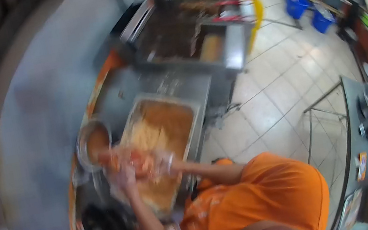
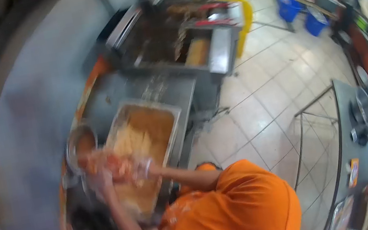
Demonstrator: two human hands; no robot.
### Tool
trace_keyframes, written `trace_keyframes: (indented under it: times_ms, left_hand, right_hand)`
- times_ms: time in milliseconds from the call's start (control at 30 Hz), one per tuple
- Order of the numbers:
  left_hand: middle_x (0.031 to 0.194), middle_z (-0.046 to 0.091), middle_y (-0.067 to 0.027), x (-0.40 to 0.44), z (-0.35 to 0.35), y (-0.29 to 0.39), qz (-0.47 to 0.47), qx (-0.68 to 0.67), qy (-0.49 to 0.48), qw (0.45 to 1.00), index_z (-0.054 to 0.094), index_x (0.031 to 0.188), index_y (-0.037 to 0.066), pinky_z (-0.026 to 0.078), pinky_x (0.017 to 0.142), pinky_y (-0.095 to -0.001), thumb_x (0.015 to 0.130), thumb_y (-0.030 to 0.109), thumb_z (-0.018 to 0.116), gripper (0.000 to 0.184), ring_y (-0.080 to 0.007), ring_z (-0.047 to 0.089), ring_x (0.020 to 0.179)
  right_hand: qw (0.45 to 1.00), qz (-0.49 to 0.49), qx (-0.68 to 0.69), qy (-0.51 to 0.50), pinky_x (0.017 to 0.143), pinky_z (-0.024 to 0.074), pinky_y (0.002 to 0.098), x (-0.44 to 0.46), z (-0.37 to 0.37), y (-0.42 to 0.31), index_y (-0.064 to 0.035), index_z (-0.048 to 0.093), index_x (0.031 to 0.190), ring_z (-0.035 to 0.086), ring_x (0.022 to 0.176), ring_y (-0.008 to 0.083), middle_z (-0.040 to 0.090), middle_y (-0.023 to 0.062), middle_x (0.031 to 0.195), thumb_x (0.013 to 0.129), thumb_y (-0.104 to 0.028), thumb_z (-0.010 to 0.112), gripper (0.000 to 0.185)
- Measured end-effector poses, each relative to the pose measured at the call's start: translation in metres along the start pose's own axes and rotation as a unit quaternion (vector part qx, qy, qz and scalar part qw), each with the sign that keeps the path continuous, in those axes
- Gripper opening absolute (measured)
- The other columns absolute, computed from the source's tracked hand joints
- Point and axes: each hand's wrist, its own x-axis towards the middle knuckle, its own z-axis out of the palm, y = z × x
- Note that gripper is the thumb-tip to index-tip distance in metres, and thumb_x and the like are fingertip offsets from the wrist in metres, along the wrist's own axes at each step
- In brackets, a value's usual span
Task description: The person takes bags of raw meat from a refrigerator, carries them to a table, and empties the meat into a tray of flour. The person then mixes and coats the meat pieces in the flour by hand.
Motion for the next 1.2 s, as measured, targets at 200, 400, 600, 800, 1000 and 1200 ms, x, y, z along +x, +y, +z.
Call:
trace_keyframes:
  times_ms: [200, 400, 600, 800, 1000, 1200]
  left_hand:
    - [0.083, 0.069, -0.0095, 0.018, -0.043, 0.119, 0.206, 0.199, 0.142, 0.947, 0.068, 0.086, 0.006, 0.052, 0.067, -0.0387, 0.077, 0.017, 0.072, 0.015, -0.0278, 0.067, 0.075]
    - [0.085, 0.069, -0.0099, 0.032, -0.052, 0.152, 0.065, -0.045, 0.089, 0.993, 0.067, 0.088, 0.001, 0.051, 0.068, -0.0352, 0.079, 0.013, 0.072, 0.015, -0.0226, 0.068, 0.078]
    - [0.073, 0.067, -0.0075, 0.042, -0.05, 0.146, 0.143, 0.01, 0.052, 0.988, 0.065, 0.079, 0.002, 0.05, 0.061, -0.0345, 0.076, 0.015, 0.074, 0.016, -0.0228, 0.066, 0.066]
    - [0.075, 0.068, -0.0097, 0.054, -0.065, 0.12, 0.189, 0.298, 0.08, 0.932, 0.065, 0.078, 0.004, 0.05, 0.063, -0.0358, 0.077, 0.019, 0.07, 0.016, -0.0223, 0.067, 0.069]
    - [0.094, 0.07, -0.0133, 0.086, -0.1, 0.108, 0.031, -0.043, 0.209, 0.976, 0.067, 0.092, -0.001, 0.052, 0.071, -0.0359, 0.083, 0.015, 0.064, 0.018, -0.0226, 0.067, 0.083]
    - [0.111, 0.063, -0.0087, 0.077, -0.078, 0.119, -0.031, -0.226, 0.243, 0.943, 0.061, 0.114, 0.0, 0.052, 0.082, -0.0339, 0.085, 0.01, 0.06, 0.031, -0.0205, 0.062, 0.095]
  right_hand:
    - [0.983, 0.097, 0.159, -0.004, 0.083, 0.0532, 0.0364, 0.003, -0.021, -0.062, -0.0026, 0.053, 0.129, 0.063, 0.099, 0.0214, 0.065, 0.0095, 0.11, 0.07, -0.039, 0.083, 0.075]
    - [0.994, -0.002, 0.065, 0.087, 0.076, 0.0534, 0.0349, 0.016, -0.012, -0.058, -0.0038, 0.058, 0.117, 0.066, 0.088, 0.0264, 0.067, 0.0124, 0.102, 0.067, -0.038, 0.084, 0.066]
    - [0.993, 0.009, 0.111, 0.032, 0.072, 0.0531, 0.0351, 0.016, -0.013, -0.035, -0.0094, 0.061, 0.112, 0.067, 0.08, 0.0253, 0.068, 0.008, 0.089, 0.069, -0.031, 0.082, 0.052]
    - [0.999, 0.04, 0.001, 0.026, 0.066, 0.0516, 0.034, 0.016, -0.033, -0.054, -0.0086, 0.06, 0.103, 0.065, 0.073, 0.0225, 0.067, 0.0062, 0.081, 0.068, -0.023, 0.08, 0.043]
    - [0.977, 0.184, -0.087, -0.064, 0.074, 0.0499, 0.0352, 0.032, -0.06, -0.087, -0.0064, 0.06, 0.105, 0.063, 0.088, 0.0254, 0.067, 0.0098, 0.093, 0.069, -0.021, 0.074, 0.041]
    - [0.995, 0.052, -0.053, -0.064, 0.087, 0.0499, 0.0374, 0.039, -0.032, -0.077, -0.0053, 0.059, 0.116, 0.065, 0.096, 0.0301, 0.067, 0.0122, 0.104, 0.072, -0.031, 0.079, 0.055]
